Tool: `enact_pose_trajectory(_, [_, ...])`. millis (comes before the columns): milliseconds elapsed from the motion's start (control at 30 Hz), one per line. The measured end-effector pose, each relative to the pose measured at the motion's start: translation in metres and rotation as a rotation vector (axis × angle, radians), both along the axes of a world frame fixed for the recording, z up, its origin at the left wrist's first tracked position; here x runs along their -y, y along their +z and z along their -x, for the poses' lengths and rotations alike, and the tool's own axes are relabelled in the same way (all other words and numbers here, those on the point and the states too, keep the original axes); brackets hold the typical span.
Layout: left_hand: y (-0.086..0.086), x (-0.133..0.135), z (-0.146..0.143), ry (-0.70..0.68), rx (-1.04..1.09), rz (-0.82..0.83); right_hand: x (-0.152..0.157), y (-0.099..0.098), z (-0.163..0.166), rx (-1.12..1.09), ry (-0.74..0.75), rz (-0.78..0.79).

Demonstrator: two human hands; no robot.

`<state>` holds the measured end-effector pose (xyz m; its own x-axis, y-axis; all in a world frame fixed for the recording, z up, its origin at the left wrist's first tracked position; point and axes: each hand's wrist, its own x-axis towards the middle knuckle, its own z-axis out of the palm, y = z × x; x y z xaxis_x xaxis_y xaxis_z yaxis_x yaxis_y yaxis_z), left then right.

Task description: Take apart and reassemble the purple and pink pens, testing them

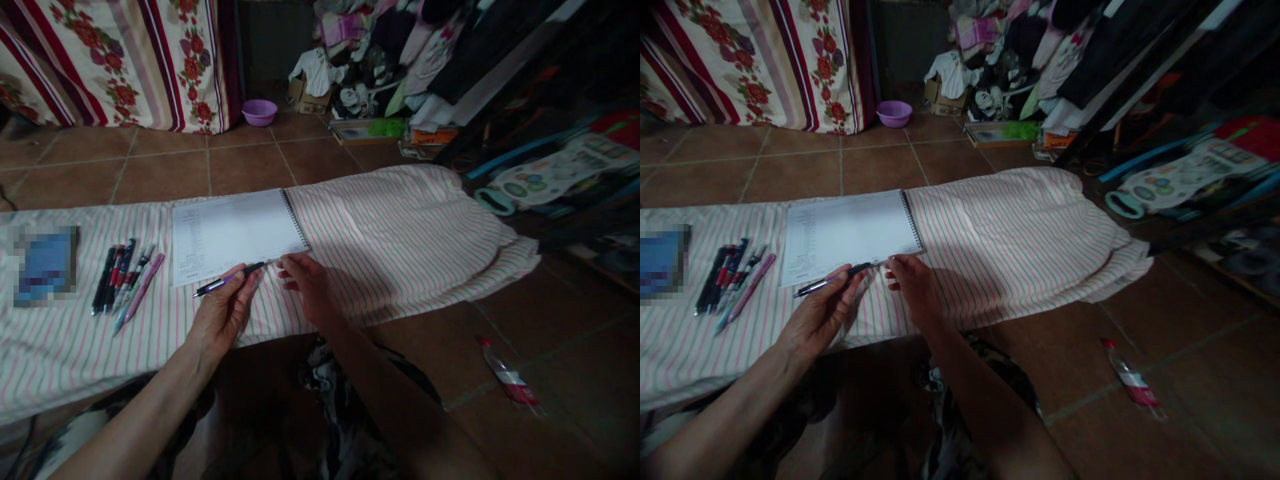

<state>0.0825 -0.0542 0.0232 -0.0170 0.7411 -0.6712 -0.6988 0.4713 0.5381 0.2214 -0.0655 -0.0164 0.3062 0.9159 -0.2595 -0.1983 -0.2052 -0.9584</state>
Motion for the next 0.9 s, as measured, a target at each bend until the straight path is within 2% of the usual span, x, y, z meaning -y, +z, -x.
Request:
enact_pose_trajectory(200, [0.000, -0.001, 0.004, 0.019, -0.015, -0.016, 0.007, -0.016, -0.019, 0.689, 0.070, -0.149])
enact_pose_trajectory(300, [0.001, -0.001, 0.004, 0.021, -0.012, -0.008, 0.010, -0.022, -0.021, 0.840, 0.080, -0.249])
enact_pose_trajectory(400, [0.000, -0.001, 0.003, 0.026, -0.004, 0.004, 0.010, -0.022, -0.021, 0.943, 0.080, -0.270])
enact_pose_trajectory(567, [-0.003, 0.000, 0.003, 0.016, 0.002, -0.001, 0.007, -0.019, -0.027, 0.872, 0.072, -0.260])
enact_pose_trajectory(767, [-0.007, 0.002, 0.001, 0.012, 0.020, 0.011, -0.002, -0.018, -0.039, 0.637, 0.019, -0.078])
enact_pose_trajectory(900, [-0.008, 0.002, -0.001, 0.000, 0.005, 0.005, -0.007, -0.020, -0.046, 0.633, -0.008, -0.074])
